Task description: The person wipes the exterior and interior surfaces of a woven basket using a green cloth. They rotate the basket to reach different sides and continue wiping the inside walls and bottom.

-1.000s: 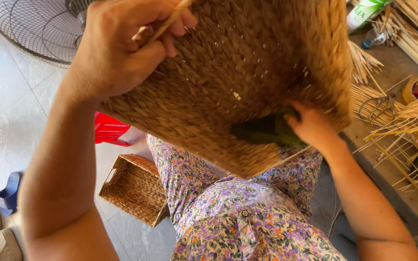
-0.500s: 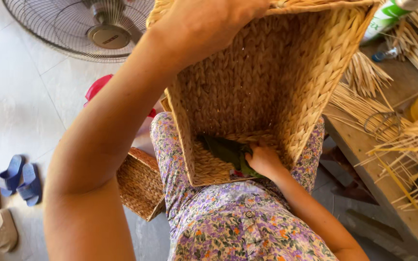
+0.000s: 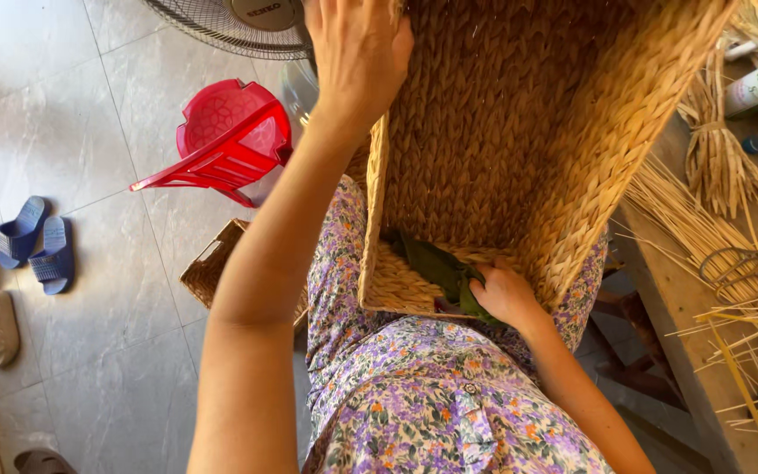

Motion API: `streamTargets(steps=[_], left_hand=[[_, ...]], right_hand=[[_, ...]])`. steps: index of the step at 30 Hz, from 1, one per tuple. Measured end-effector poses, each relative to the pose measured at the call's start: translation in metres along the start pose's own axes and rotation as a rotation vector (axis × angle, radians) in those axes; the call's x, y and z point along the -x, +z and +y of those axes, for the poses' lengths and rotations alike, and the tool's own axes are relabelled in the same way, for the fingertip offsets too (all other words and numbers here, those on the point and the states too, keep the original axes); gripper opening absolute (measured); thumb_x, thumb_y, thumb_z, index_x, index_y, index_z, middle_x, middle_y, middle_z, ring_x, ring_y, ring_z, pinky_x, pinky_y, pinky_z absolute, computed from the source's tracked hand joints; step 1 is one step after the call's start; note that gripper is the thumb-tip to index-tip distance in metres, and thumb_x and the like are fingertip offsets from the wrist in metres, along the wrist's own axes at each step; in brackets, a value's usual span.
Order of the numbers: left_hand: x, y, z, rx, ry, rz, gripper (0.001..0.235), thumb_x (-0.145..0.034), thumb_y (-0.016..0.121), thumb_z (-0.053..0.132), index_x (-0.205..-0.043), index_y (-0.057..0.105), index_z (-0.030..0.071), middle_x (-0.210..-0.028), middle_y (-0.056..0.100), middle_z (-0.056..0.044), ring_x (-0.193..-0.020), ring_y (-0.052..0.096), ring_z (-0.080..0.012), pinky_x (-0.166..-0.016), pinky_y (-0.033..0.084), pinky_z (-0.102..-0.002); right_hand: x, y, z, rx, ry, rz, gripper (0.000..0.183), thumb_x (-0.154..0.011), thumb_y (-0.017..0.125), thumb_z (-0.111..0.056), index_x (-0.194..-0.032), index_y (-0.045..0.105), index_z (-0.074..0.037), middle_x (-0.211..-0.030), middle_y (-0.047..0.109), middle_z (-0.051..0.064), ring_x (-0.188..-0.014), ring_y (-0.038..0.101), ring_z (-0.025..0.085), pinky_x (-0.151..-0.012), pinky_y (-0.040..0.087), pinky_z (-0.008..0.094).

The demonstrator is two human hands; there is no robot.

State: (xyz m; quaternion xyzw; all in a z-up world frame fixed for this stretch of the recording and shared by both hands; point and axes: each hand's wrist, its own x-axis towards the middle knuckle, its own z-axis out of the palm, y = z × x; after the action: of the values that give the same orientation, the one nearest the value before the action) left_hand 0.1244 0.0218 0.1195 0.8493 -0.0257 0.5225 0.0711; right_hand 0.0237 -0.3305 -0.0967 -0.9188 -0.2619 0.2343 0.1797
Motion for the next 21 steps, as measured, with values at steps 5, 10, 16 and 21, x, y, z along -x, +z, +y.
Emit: streamTargets(steps=[5, 10, 16, 21], left_hand=[[0.058, 0.007, 0.015, 0.560, -0.525, -0.354, 0.086, -0.086, 0.058, -0.001, -0.163, 0.025, 0.020, -0.144, 0.056, -0.018, -0.127, 0.059, -0.0424, -0.104, 0.051, -0.046], [0.084, -0.010, 0.048, 0.689, -0.577, -0.282, 0.088, -0.089, 0.051, -0.010, -0.167, 0.027, 0.022, -0.165, 0.047, -0.011, -0.152, 0.049, -0.0307, -0.124, 0.044, -0.037], [0.088, -0.043, 0.075, 0.840, -0.542, -0.244, 0.089, -0.086, 0.046, -0.017, -0.167, 0.029, 0.016, -0.167, 0.037, -0.008, -0.158, 0.036, -0.0243, -0.133, 0.032, -0.033], [0.085, -0.055, 0.079, 0.824, -0.530, -0.264, 0.090, -0.085, 0.047, -0.017, -0.167, 0.029, 0.015, -0.171, 0.038, -0.009, -0.157, 0.037, -0.0232, -0.133, 0.033, -0.032]], right_hand=[[-0.005, 0.006, 0.013, -0.003, -0.117, 0.012, 0.039, -0.089, 0.059, -0.031, -0.112, 0.072, -0.003, -0.115, 0.065, 0.027, -0.106, 0.064, 0.046, -0.092, 0.053, 0.052], [-0.015, -0.006, 0.015, -0.010, -0.145, 0.031, 0.039, -0.087, 0.063, -0.026, -0.116, 0.072, -0.001, -0.119, 0.064, 0.028, -0.109, 0.062, 0.047, -0.095, 0.051, 0.050], [-0.072, -0.035, -0.021, -0.368, 0.048, 0.104, 0.042, -0.091, 0.060, -0.021, -0.130, 0.067, -0.007, -0.125, 0.070, 0.022, -0.118, 0.068, 0.035, -0.102, 0.053, 0.041], [-0.094, 0.036, -0.073, -0.311, -0.370, -0.097, 0.052, -0.083, 0.064, -0.017, -0.134, 0.061, -0.007, -0.133, 0.064, 0.019, -0.121, 0.060, 0.038, -0.104, 0.045, 0.046]])
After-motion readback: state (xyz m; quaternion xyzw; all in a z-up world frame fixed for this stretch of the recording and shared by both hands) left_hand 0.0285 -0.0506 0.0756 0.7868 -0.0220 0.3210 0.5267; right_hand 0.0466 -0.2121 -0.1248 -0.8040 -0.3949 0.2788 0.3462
